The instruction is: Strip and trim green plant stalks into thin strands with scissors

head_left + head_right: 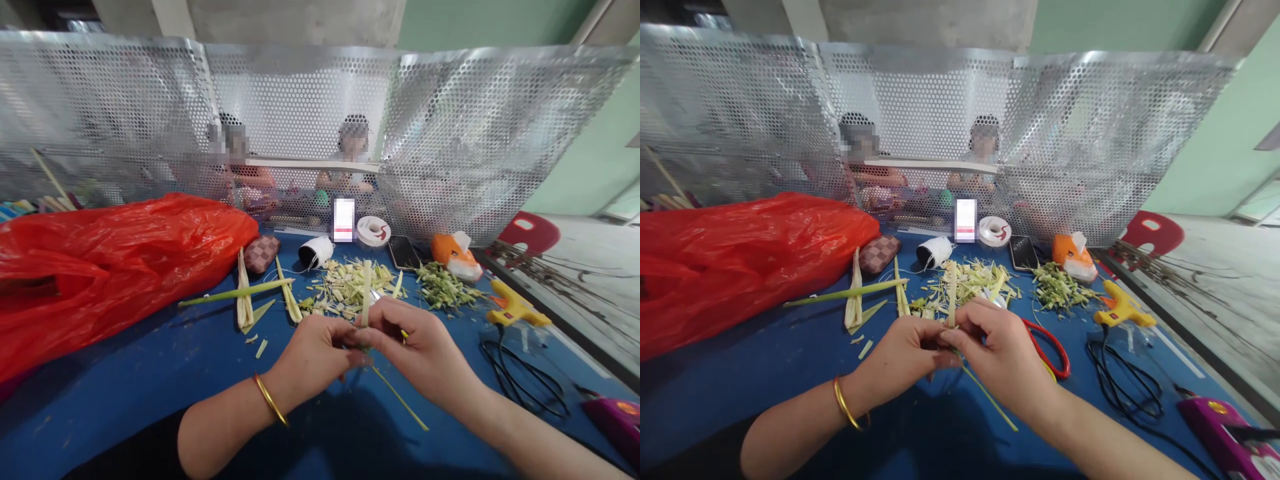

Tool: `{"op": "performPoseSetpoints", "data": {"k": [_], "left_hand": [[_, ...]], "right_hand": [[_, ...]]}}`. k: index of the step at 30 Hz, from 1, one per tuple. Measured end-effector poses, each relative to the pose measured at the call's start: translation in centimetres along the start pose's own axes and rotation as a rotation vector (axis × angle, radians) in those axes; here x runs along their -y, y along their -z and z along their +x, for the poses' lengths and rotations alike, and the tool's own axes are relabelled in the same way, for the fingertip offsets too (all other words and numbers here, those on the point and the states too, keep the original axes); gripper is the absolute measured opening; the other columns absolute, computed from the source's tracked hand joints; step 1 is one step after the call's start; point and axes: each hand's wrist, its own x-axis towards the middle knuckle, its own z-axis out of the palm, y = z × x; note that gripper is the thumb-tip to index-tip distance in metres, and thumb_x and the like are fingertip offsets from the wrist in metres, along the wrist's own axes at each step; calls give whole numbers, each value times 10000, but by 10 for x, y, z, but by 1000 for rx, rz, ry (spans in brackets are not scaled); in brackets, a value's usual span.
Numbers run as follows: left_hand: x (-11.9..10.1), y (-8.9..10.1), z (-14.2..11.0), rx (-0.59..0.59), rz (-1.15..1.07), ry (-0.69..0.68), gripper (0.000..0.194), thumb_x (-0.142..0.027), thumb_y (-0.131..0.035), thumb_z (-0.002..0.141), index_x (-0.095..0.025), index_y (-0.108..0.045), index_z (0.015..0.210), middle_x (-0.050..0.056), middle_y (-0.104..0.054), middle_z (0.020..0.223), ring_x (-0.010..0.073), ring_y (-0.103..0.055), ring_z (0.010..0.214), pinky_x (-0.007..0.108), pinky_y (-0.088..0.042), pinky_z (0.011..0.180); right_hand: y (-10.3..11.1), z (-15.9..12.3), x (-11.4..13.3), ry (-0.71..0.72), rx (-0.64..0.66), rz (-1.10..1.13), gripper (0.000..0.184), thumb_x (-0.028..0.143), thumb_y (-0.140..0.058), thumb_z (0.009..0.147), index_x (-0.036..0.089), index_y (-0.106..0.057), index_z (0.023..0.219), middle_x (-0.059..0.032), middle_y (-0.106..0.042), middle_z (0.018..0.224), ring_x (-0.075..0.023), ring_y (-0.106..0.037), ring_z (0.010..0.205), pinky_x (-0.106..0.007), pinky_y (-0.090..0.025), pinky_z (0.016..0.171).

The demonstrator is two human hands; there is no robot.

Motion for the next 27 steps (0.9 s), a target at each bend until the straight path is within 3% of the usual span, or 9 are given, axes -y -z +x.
{"op": "performPoseSetpoints", "data": {"k": [2,6,10,18,23,27], "left_hand": [[1,0,1,27,-15,4,64,-178,-701,631,-157,-713,690,-44,-524,533,83,-420,463,213,-321,464],[-1,2,3,103,-91,18,167,-272,-697,670,-144,-731,773,-26,-544,563,88,-406,485,215,-312,470],[-1,4,1,116,-75,0,269,-380,-626,753,-143,-721,670,-12,-543,504,78,-367,433,218,-271,446],[3,-2,-1,178,-18,70,235,-377,-687,700,-153,-745,664,21,-638,556,73,-344,408,223,-250,424],[4,-8,-2,237,-59,86,176,-338,-698,690,-173,-751,656,24,-691,628,69,-380,409,213,-278,422],[1,-4,-1,160,-110,92,186,-345,-685,705,-174,-752,678,41,-713,686,64,-395,415,207,-301,425]], "right_hand": [[-4,0,-3,-9,9,32,230,206,-533,852,194,-504,624,16,-519,618,-117,-472,580,-234,-367,533],[-8,-1,-8,-71,-12,63,159,162,-511,848,196,-509,693,31,-536,621,-102,-458,560,-225,-366,532],[-7,0,-12,-106,-14,79,206,194,-534,848,197,-484,649,41,-523,584,-94,-447,530,-216,-352,499],[-12,-1,-10,76,-95,91,179,149,-543,844,187,-593,676,-12,-590,696,-133,-537,663,-259,-416,604],[-20,-2,-11,48,-150,73,170,180,-552,849,191,-608,689,-18,-599,696,-141,-543,664,-267,-425,606],[-16,3,-17,18,-134,62,187,227,-532,876,190,-591,701,-11,-618,705,-130,-553,658,-248,-420,600]]}}
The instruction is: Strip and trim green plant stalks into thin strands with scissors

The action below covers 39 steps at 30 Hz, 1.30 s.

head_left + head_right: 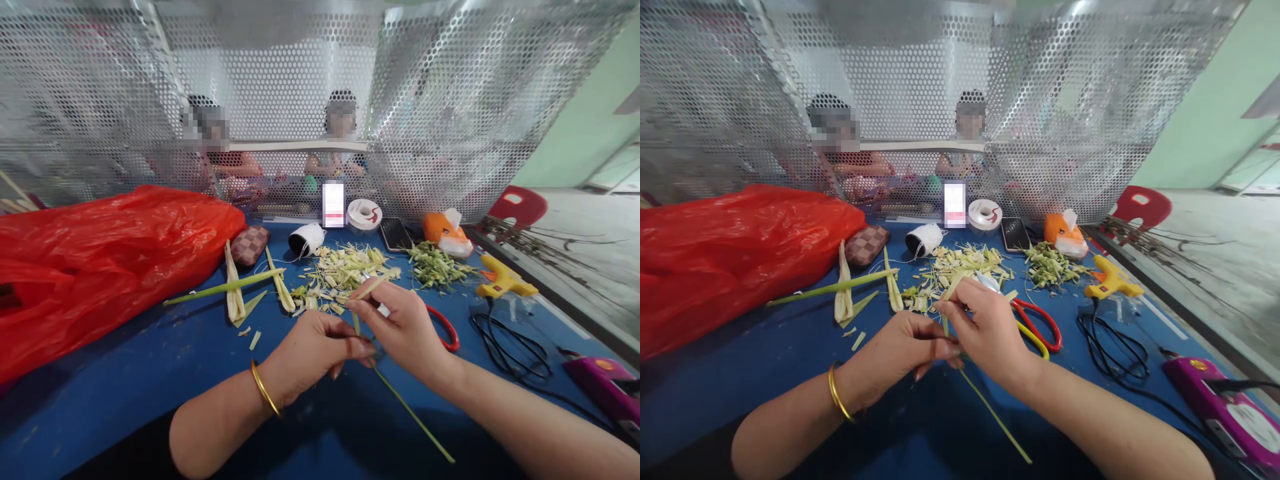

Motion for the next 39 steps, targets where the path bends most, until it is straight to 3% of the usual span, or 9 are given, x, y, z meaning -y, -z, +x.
{"op": "performPoseSetpoints", "data": {"k": [4,7,17,20,23,26,29,35,39], "left_hand": [[-8,6,0,-87,-47,10,278,-404,-656,739,-150,-730,656,60,-707,684,57,-393,414,200,-277,421],[-10,7,0,-82,-76,32,327,-451,-639,748,-144,-714,663,65,-704,685,58,-397,411,203,-265,424],[-3,6,-2,15,56,44,191,-309,-669,699,-157,-676,584,24,-657,579,76,-397,450,213,-272,456],[-7,6,-2,-71,24,31,187,-299,-672,698,-160,-667,573,19,-651,572,76,-397,451,215,-278,457],[-12,8,-1,-213,-41,-11,211,-324,-675,707,-160,-667,575,18,-649,577,76,-400,454,218,-283,462],[-15,14,0,-289,-90,-46,226,-358,-682,717,-156,-683,616,23,-657,606,70,-395,457,216,-277,468],[-15,17,1,-304,-125,-55,312,-415,-640,759,-147,-673,603,39,-661,631,64,-383,453,216,-267,468],[-11,15,3,-279,-204,-34,193,-334,-733,673,-153,-669,694,-14,-614,585,71,-430,479,203,-277,468],[-11,15,4,-290,-133,-47,173,-311,-672,728,-140,-661,698,-12,-617,571,68,-415,454,207,-288,460]], "right_hand": [[10,6,-5,29,173,-209,236,276,-436,937,196,-610,799,-2,-627,668,-130,-548,629,-247,-386,599],[11,7,-8,128,198,-414,237,292,-423,942,193,-621,859,-15,-644,656,-147,-562,620,-266,-373,618],[1,2,-16,164,76,-466,229,320,-466,923,163,-573,1051,-7,-632,624,-141,-569,535,-250,-377,533],[9,5,-12,271,0,-476,270,354,-491,917,149,-566,1075,-67,-659,782,-188,-603,708,-295,-429,632],[22,9,-1,374,-66,-482,228,356,-509,909,171,-589,1016,-111,-638,964,-240,-569,930,-368,-427,780],[29,10,8,352,116,-460,187,329,-496,925,187,-596,856,-53,-642,811,-191,-576,771,-328,-410,706],[25,7,10,302,256,-463,213,276,-457,945,186,-584,800,-23,-628,722,-161,-559,666,-306,-385,659],[11,-2,3,288,257,-527,280,235,-372,966,181,-579,786,-32,-593,702,-152,-518,622,-283,-352,596],[10,-5,4,305,266,-551,253,199,-373,953,182,-530,755,-20,-544,679,-148,-483,593,-283,-315,551]]}}
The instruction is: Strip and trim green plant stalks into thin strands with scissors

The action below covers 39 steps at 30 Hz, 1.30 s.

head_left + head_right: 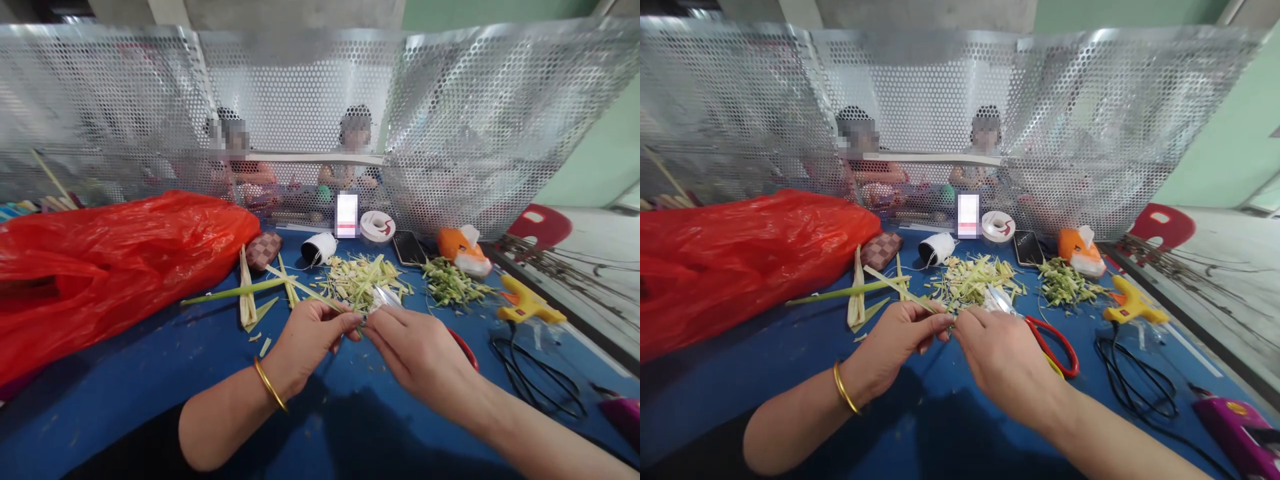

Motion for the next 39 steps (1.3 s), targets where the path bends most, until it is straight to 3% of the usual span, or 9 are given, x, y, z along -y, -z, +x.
{"op": "performPoseSetpoints", "data": {"k": [6,10,15,20,23,26,29,35,39], "left_hand": [[-1,2,2,-53,34,-49,139,-261,-672,715,-131,-632,685,-20,-599,533,59,-355,427,205,-247,431],[-1,6,4,-49,25,-38,126,-252,-674,708,-131,-640,698,-16,-609,534,57,-372,427,198,-250,427],[0,7,1,148,62,13,123,-251,-700,682,-132,-670,687,-4,-622,560,64,-408,449,199,-276,432],[1,4,-2,363,0,63,204,-161,-738,607,-160,-717,809,-13,-632,702,76,-474,592,184,-311,493],[0,4,-1,388,-20,74,203,-205,-715,658,-165,-715,856,-11,-634,714,59,-432,550,189,-272,484],[2,3,0,304,5,79,168,-302,-670,728,-152,-707,795,-12,-606,619,57,-369,485,208,-218,458],[5,2,0,228,49,60,126,-273,-673,718,-153,-685,683,-30,-566,546,60,-362,482,215,-210,463],[4,4,-1,274,176,42,131,-245,-672,705,-155,-664,609,-25,-588,512,70,-407,478,218,-250,472],[3,3,-2,224,202,46,115,-247,-660,703,-153,-675,638,-17,-609,533,72,-422,474,215,-263,468]], "right_hand": [[3,-4,5,-36,48,83,219,169,-377,934,189,-493,750,-1,-518,659,-133,-447,554,-283,-276,524],[4,-2,4,-180,74,309,241,241,-416,936,195,-517,722,13,-531,640,-120,-455,568,-258,-304,535],[-1,10,-5,-517,36,903,187,359,-557,857,186,-628,862,5,-589,708,-123,-504,630,-245,-391,583],[-12,12,-7,-674,-92,1341,246,383,-638,798,157,-612,705,32,-530,571,-87,-468,518,-229,-385,531],[-14,11,-6,-673,-162,1336,270,393,-640,802,156,-602,677,24,-556,564,-89,-505,525,-231,-407,544],[-15,11,-5,-681,-194,1297,254,388,-650,790,160,-615,685,21,-578,572,-91,-524,525,-233,-424,543],[-16,11,-3,-687,-201,1288,238,378,-658,774,163,-629,677,17,-591,567,-89,-524,508,-230,-431,526],[-19,12,-1,-737,-247,1261,238,377,-668,735,165,-619,638,16,-578,549,-92,-510,475,-229,-424,496],[-5,12,-8,-679,-16,898,392,468,-507,846,176,-586,596,1,-564,500,-104,-490,428,-235,-369,457]]}}
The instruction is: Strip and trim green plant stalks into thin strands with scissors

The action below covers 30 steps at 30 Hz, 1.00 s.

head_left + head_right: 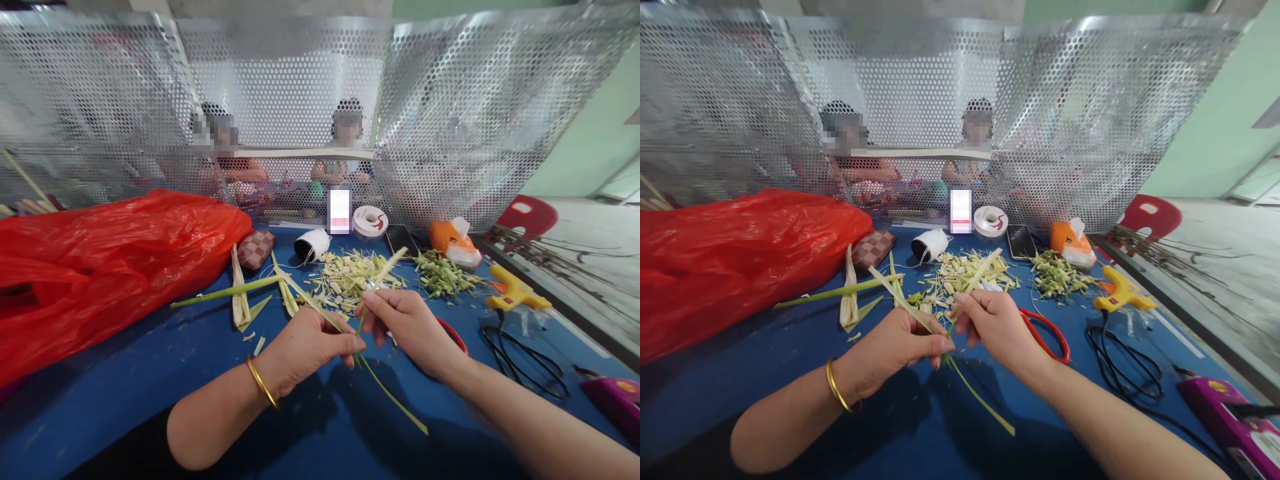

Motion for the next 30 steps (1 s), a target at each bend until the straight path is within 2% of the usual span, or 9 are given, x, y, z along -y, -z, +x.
{"op": "performPoseSetpoints", "data": {"k": [2,3,5,8,10,13,21,26,30], "left_hand": [[-1,-2,-1,-19,11,21,128,-260,-650,702,-150,-674,642,-13,-610,535,70,-401,456,217,-261,460],[-1,-3,-2,-19,17,33,131,-263,-647,697,-149,-670,636,-14,-602,525,70,-390,445,218,-260,456],[-1,-6,-4,-5,52,29,170,-269,-624,699,-150,-647,580,-16,-572,498,76,-385,438,223,-273,459],[4,-11,-5,31,99,-53,193,-169,-545,667,-161,-574,476,-11,-546,495,105,-460,501,232,-331,506],[7,-15,-5,9,111,-66,142,-79,-510,565,-166,-544,458,-19,-537,512,114,-478,537,227,-336,510],[9,-19,-4,-45,113,-22,149,-55,-473,518,-174,-505,434,-40,-470,465,103,-417,489,227,-299,468],[2,-19,-8,4,106,-129,133,-118,-472,582,-174,-503,465,-27,-472,491,125,-438,543,243,-311,522],[-6,-19,-15,-19,56,-192,209,-244,-537,671,-168,-546,476,-25,-495,489,121,-426,524,256,-331,564],[-12,-18,-20,4,57,-218,141,-154,-488,563,-176,-534,431,-24,-494,474,131,-442,526,260,-335,560]], "right_hand": [[9,-6,7,100,21,-415,477,485,-475,869,186,-535,502,9,-481,414,-102,-422,390,-247,-284,430],[12,-10,10,194,-74,-586,490,491,-512,848,190,-489,462,11,-446,402,-104,-399,398,-257,-253,435],[12,-18,16,378,-128,-680,371,424,-522,868,194,-553,579,-6,-529,515,-118,-451,472,-260,-279,471],[0,-24,16,519,-32,-552,91,294,-593,843,215,-609,885,-38,-623,801,-151,-549,662,-255,-383,580],[-11,-22,12,484,36,-404,46,225,-618,820,212,-587,850,-29,-600,827,-155,-552,717,-255,-412,624],[-23,-16,5,393,30,-246,105,141,-634,782,202,-549,773,8,-551,755,-129,-513,667,-234,-403,591],[-21,-15,7,336,43,-105,123,106,-548,799,196,-523,720,38,-510,661,-105,-466,603,-216,-366,544],[-17,-13,17,343,-65,-42,114,134,-525,770,202,-492,685,51,-481,598,-105,-444,556,-214,-349,496],[-22,-18,22,396,-110,-84,111,119,-519,756,205,-512,686,39,-534,613,-118,-487,581,-225,-371,516]]}}
